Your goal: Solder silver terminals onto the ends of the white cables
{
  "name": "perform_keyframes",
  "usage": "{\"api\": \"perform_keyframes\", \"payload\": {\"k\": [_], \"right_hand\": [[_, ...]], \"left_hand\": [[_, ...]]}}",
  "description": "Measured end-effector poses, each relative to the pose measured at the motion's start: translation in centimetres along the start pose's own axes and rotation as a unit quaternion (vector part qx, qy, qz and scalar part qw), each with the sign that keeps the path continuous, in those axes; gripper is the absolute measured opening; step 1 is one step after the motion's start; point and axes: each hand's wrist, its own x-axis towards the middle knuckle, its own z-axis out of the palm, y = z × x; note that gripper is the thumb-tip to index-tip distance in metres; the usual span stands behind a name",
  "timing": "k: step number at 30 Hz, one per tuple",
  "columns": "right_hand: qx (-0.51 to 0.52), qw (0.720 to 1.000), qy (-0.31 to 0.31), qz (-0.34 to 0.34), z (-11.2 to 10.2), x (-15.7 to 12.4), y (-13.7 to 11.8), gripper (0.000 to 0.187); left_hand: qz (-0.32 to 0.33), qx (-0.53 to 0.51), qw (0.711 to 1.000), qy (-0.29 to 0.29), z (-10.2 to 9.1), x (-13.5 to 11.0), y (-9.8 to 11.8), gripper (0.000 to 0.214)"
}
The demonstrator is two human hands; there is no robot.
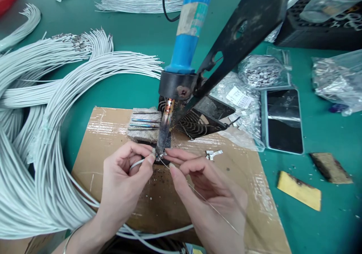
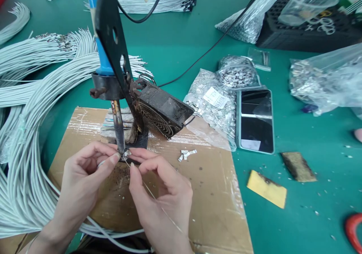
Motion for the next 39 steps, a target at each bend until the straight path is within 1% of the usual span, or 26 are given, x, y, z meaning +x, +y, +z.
{"api": "perform_keyframes", "payload": {"k": [2,6,12,18,23,27,32,39], "right_hand": [[0.007,1.0,0.006,0.016,0.09,-0.02,-0.24,0.02],[0.015,1.0,0.005,0.021,0.17,0.0,-0.39,0.02],[0.011,1.0,0.007,0.021,0.23,0.02,-0.23,0.021],[0.014,1.0,0.005,0.01,0.17,0.11,-0.07,0.02],[0.01,1.0,-0.012,-0.021,0.04,0.15,0.18,0.019],[0.004,1.0,-0.007,-0.014,0.03,0.16,0.03,0.02],[-0.02,0.999,-0.033,-0.024,-0.23,0.22,0.03,0.02],[-0.026,0.999,-0.022,-0.037,-0.29,0.34,0.31,0.02]], "left_hand": [[0.0,-0.001,1.0,-0.001,-0.07,-0.01,-0.07,0.013],[0.004,0.0,1.0,-0.01,-0.18,-0.01,-0.11,0.014],[0.0,0.003,1.0,0.008,0.03,0.17,0.28,0.013],[0.001,-0.006,1.0,0.003,0.05,0.18,0.2,0.013],[0.008,-0.009,1.0,-0.004,-0.09,0.08,0.11,0.014],[0.005,-0.009,1.0,-0.007,-0.19,0.1,0.08,0.014],[0.007,-0.001,1.0,-0.006,-0.28,0.1,0.04,0.014],[0.011,0.015,1.0,-0.004,-0.02,0.05,0.1,0.013]]}}
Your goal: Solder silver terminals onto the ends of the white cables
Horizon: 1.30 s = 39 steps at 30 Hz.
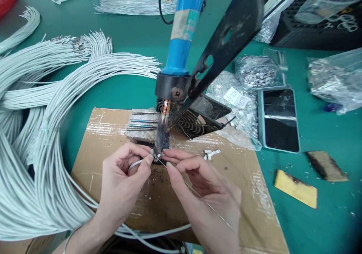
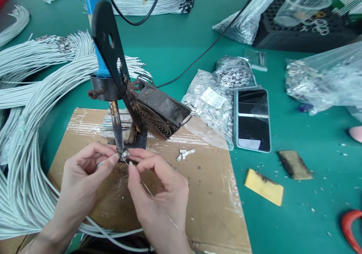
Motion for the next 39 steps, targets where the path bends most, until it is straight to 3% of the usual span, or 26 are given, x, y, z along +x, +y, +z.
{"api": "perform_keyframes", "payload": {"k": [25,39], "right_hand": [[-0.004,1.0,0.0,-0.021,0.1,0.07,0.08,0.021],[-0.012,1.0,0.001,0.003,-0.08,0.13,0.21,0.02]], "left_hand": [[0.003,0.012,1.0,0.002,-0.05,0.02,-0.16,0.01],[0.007,0.042,0.999,-0.013,-0.28,-0.14,-0.36,0.01]]}}
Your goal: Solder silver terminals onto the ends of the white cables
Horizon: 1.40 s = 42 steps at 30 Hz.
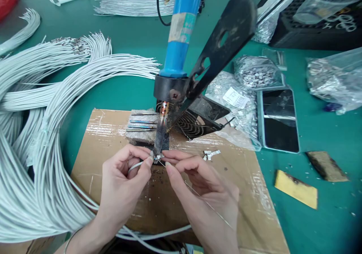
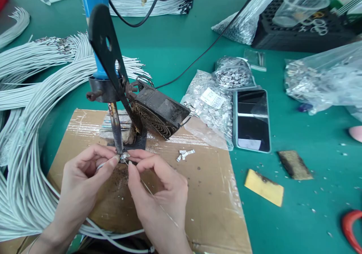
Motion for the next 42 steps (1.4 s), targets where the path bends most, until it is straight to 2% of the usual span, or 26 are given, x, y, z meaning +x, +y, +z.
{"api": "perform_keyframes", "payload": {"k": [5,11,42], "right_hand": [[0.0,1.0,0.004,-0.011,0.06,0.01,-0.11,0.02],[0.0,1.0,0.005,-0.008,0.05,-0.1,-0.07,0.02],[0.018,0.999,0.007,-0.031,0.25,-0.04,0.17,0.02]], "left_hand": [[-0.007,-0.01,1.0,0.011,-0.03,-0.11,0.03,0.011],[-0.005,-0.012,1.0,-0.011,-0.39,-0.15,-0.32,0.012],[-0.001,-0.017,1.0,-0.013,-0.43,-0.18,-0.57,0.013]]}}
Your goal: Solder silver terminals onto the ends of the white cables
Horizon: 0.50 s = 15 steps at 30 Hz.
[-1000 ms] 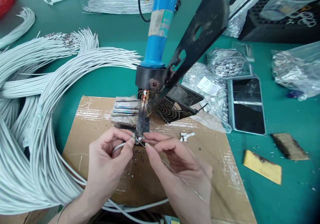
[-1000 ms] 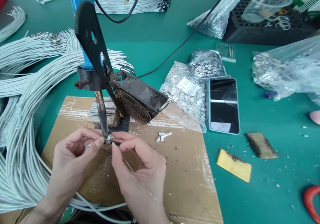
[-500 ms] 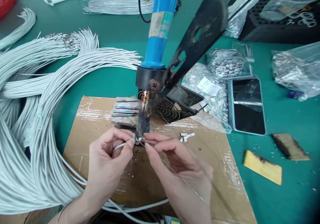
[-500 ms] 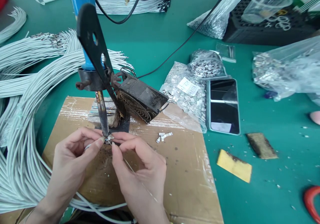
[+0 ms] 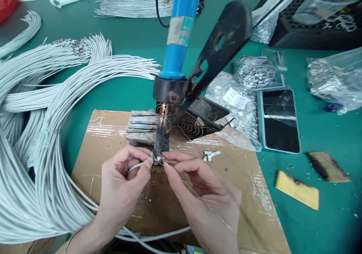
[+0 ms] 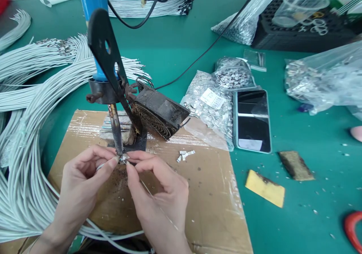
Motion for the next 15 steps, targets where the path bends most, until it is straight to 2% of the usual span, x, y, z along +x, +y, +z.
{"api": "perform_keyframes", "payload": {"k": [15], "right_hand": [[-0.012,1.0,0.007,-0.004,-0.02,0.06,-0.27,0.019]], "left_hand": [[-0.005,-0.012,1.0,0.003,-0.12,0.0,0.08,0.012]]}}
